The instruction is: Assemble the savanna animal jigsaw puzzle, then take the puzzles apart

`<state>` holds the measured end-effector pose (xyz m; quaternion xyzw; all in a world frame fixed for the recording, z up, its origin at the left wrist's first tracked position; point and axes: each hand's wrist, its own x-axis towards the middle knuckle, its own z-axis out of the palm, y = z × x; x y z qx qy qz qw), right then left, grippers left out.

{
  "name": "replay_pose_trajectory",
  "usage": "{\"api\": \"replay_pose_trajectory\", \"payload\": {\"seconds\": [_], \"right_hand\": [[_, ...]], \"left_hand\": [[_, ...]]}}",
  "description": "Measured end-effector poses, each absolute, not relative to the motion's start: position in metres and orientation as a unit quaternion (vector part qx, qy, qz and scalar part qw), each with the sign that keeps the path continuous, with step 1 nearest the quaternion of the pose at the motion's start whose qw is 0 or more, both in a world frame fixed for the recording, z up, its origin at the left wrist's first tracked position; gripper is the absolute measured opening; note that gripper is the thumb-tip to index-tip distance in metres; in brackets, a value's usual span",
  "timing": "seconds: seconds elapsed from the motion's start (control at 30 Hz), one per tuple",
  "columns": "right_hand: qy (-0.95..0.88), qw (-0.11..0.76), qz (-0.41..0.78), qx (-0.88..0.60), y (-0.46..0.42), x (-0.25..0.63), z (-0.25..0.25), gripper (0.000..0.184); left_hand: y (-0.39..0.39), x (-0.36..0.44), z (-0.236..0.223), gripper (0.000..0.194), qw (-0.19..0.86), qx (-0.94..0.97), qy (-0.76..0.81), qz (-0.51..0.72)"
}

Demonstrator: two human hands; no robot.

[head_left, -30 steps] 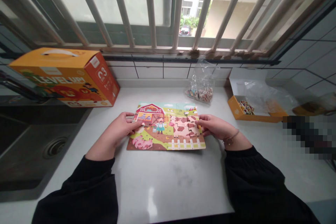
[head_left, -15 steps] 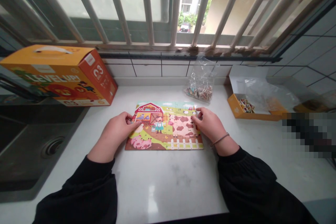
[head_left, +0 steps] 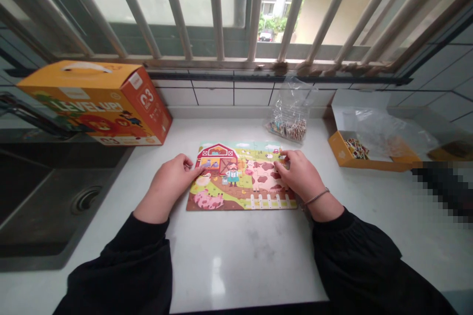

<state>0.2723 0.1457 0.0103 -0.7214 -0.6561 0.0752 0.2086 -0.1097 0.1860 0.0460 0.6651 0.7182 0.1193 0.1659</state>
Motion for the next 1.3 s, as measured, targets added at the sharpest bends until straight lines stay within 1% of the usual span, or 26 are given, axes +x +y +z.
{"api": "replay_pose_trajectory", "payload": {"seconds": [0.1, 0.23, 0.5, 0.57, 0.67, 0.73, 0.8, 0.87, 0.93, 1.0, 1.1, 1.2, 1.3], "right_hand": [[-0.660, 0.217, 0.070, -0.716, 0.146, 0.273, 0.009, 0.042], [-0.678, 0.225, 0.064, -0.696, 0.148, 0.274, 0.007, 0.040], [-0.689, 0.230, 0.035, -0.686, 0.148, 0.273, 0.006, 0.044], [-0.681, 0.251, 0.052, -0.686, 0.149, 0.274, 0.007, 0.044], [-0.650, 0.301, 0.128, -0.686, 0.150, 0.276, 0.008, 0.047], [-0.611, 0.341, 0.187, -0.690, 0.152, 0.277, 0.009, 0.048], [-0.559, 0.398, 0.251, -0.683, 0.154, 0.279, 0.009, 0.050], [-0.506, 0.462, 0.311, -0.659, 0.156, 0.279, 0.008, 0.056], [-0.471, 0.501, 0.347, -0.637, 0.157, 0.278, 0.007, 0.063], [-0.457, 0.508, 0.357, -0.637, 0.158, 0.277, 0.006, 0.068], [-0.442, 0.501, 0.380, -0.640, 0.159, 0.275, 0.006, 0.069], [-0.419, 0.508, 0.414, -0.628, 0.160, 0.275, 0.004, 0.066], [-0.403, 0.515, 0.444, -0.613, 0.161, 0.275, 0.003, 0.064]], "left_hand": [[0.187, -0.111, 0.041, 0.045, 0.175, 0.711, 0.663, 0.155], [0.190, -0.112, 0.035, 0.041, 0.159, 0.773, 0.591, 0.167], [0.190, -0.109, 0.036, 0.048, 0.128, 0.745, 0.638, 0.145], [0.192, -0.108, 0.035, 0.049, 0.120, 0.731, 0.657, 0.142], [0.194, -0.107, 0.033, 0.048, 0.133, 0.716, 0.668, 0.152], [0.196, -0.108, 0.030, 0.047, 0.156, 0.702, 0.675, 0.166], [0.197, -0.108, 0.028, 0.046, 0.192, 0.676, 0.686, 0.188], [0.197, -0.107, 0.027, 0.045, 0.237, 0.643, 0.693, 0.223], [0.196, -0.104, 0.027, 0.043, 0.284, 0.610, 0.690, 0.267], [0.194, -0.100, 0.028, 0.041, 0.339, 0.574, 0.669, 0.327], [0.192, -0.092, 0.029, 0.043, 0.444, 0.517, 0.612, 0.401], [0.190, -0.088, 0.030, 0.043, 0.508, 0.480, 0.582, 0.415], [0.188, -0.087, 0.034, 0.041, 0.522, 0.474, 0.582, 0.405]]}}
